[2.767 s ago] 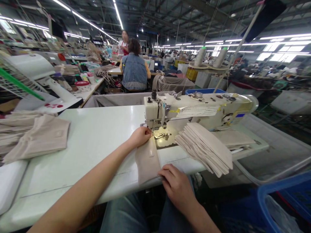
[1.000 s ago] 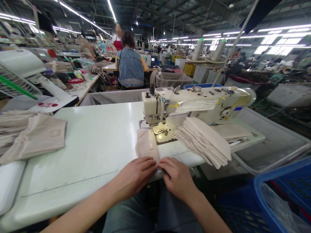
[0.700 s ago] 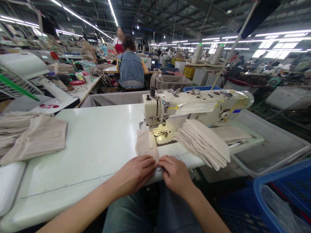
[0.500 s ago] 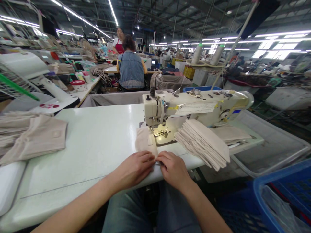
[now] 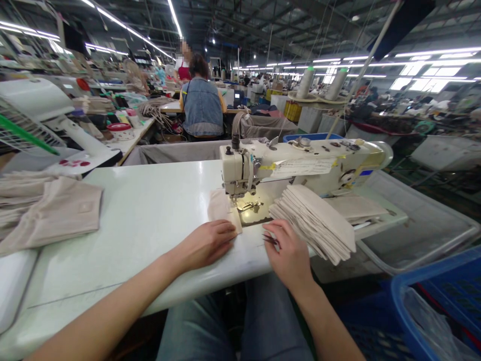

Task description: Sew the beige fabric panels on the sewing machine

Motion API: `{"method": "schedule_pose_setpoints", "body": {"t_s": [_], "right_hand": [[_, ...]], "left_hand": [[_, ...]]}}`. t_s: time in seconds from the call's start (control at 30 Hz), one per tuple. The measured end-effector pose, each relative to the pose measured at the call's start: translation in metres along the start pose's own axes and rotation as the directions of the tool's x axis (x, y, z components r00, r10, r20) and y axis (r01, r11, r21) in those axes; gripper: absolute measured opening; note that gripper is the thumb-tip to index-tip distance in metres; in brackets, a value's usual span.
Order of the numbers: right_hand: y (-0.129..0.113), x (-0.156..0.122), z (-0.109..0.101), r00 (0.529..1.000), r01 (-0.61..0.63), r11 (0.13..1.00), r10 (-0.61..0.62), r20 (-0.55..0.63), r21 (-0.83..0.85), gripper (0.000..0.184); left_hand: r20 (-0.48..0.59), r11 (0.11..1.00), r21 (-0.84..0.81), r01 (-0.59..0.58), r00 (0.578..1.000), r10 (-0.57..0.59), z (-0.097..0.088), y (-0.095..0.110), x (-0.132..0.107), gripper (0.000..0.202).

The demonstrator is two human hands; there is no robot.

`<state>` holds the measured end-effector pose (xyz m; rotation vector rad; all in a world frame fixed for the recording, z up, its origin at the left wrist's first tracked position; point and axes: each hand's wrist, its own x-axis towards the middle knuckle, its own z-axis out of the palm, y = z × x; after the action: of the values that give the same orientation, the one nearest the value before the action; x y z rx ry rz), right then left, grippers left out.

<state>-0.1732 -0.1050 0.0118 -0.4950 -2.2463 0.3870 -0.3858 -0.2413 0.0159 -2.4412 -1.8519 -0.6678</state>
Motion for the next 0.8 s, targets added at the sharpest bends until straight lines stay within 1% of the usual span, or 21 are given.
{"method": "schedule_pose_setpoints", "body": {"t_s": [0.07,0.13,0.17,0.23,0.33,0.43,0.53,0.8], "right_hand": [[0.005,0.003,-0.02,0.992,-0.019,0.995,0.007,-0.128,-0.093,0.02],[0.011,0.008,-0.041,0.974,-0.063,0.972,0.01,-0.227,-0.228,0.02],[0.014,0.01,-0.05,0.964,-0.102,0.95,0.022,-0.263,-0.294,0.02],[0.021,0.015,-0.065,0.954,-0.174,0.901,0.055,-0.294,-0.396,0.021],[0.031,0.019,-0.077,0.959,-0.228,0.847,0.11,-0.261,-0.48,0.026],[0.039,0.019,-0.079,0.967,-0.241,0.816,0.156,-0.201,-0.525,0.03],[0.045,0.018,-0.078,0.969,-0.244,0.816,0.185,-0.163,-0.524,0.03],[0.044,0.021,-0.079,0.962,-0.274,0.828,0.237,-0.138,-0.489,0.027]], "left_hand": [[0.01,1.0,0.005,0.006,1.0,-0.006,-0.001,-0.004,0.001,0.028],[0.02,1.0,0.013,0.011,1.0,-0.012,-0.002,-0.008,0.003,0.028],[0.024,1.0,0.019,0.015,1.0,-0.015,-0.003,-0.01,0.004,0.028],[0.036,0.999,0.03,0.026,0.999,-0.028,-0.003,-0.014,0.007,0.028],[0.047,0.998,0.038,0.04,0.998,-0.042,-0.003,-0.022,0.01,0.027],[0.035,0.999,0.038,0.038,0.999,-0.039,-0.003,-0.03,0.011,0.027],[0.02,0.998,0.047,0.036,0.999,-0.037,-0.003,-0.037,0.012,0.026],[0.021,0.996,0.07,0.054,0.998,-0.055,-0.006,-0.052,0.02,0.028]]}}
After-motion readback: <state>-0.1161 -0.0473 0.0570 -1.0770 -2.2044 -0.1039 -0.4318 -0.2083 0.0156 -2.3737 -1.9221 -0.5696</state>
